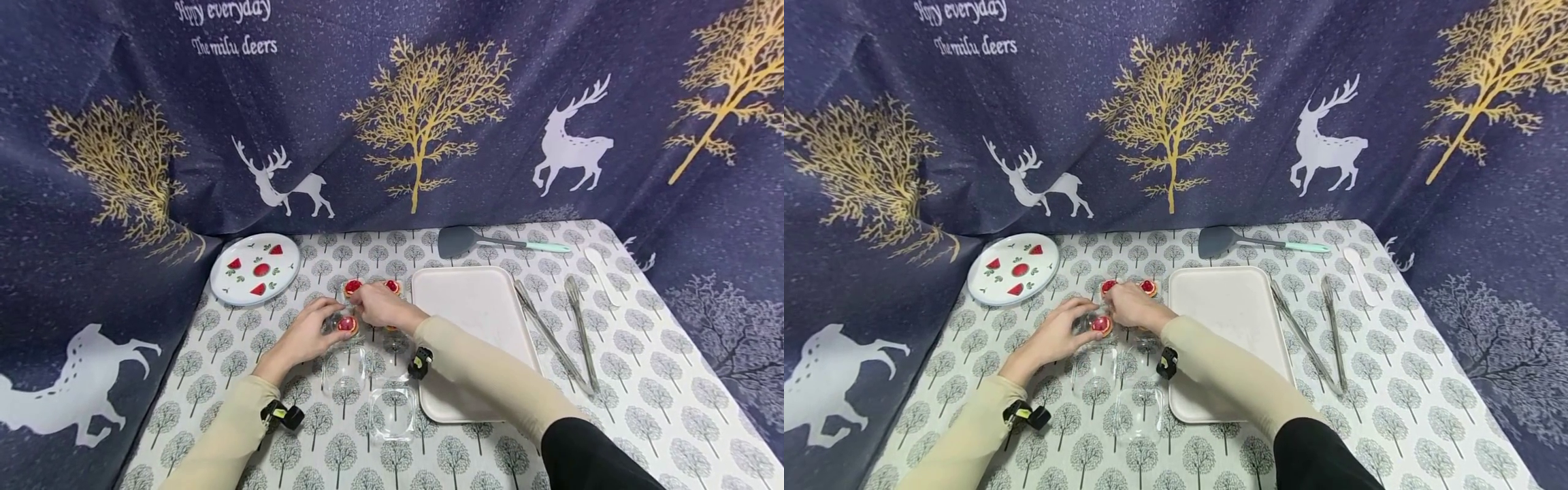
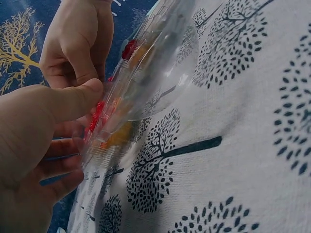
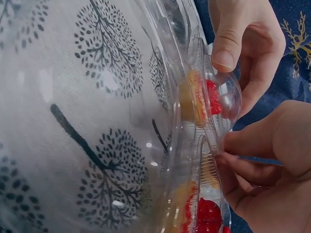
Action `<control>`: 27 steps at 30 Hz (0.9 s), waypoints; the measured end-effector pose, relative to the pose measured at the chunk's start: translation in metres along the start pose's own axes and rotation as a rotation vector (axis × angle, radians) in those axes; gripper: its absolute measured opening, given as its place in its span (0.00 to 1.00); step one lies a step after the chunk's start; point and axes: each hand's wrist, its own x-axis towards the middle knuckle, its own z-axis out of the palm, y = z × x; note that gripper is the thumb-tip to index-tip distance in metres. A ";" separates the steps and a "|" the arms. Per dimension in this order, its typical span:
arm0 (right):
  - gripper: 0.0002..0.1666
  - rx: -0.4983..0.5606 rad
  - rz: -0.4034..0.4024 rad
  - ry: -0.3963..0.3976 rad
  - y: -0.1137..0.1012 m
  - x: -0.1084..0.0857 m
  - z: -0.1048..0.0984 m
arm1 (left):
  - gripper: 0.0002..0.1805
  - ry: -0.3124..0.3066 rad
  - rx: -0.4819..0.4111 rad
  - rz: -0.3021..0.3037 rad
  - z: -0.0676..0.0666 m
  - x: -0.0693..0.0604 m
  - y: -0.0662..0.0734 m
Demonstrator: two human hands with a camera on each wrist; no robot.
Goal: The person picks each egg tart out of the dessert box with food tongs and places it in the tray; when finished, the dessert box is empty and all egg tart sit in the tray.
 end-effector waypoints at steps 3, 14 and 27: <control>0.17 -0.037 -0.020 -0.020 0.001 0.002 -0.001 | 0.34 -0.012 -0.003 -0.002 0.000 0.001 0.000; 0.12 -0.090 0.080 -0.098 -0.007 0.003 -0.005 | 0.35 -0.016 -0.004 0.005 0.001 0.002 0.000; 0.18 -0.066 0.129 -0.068 -0.005 0.005 -0.003 | 0.35 -0.023 -0.006 -0.004 0.000 0.002 -0.001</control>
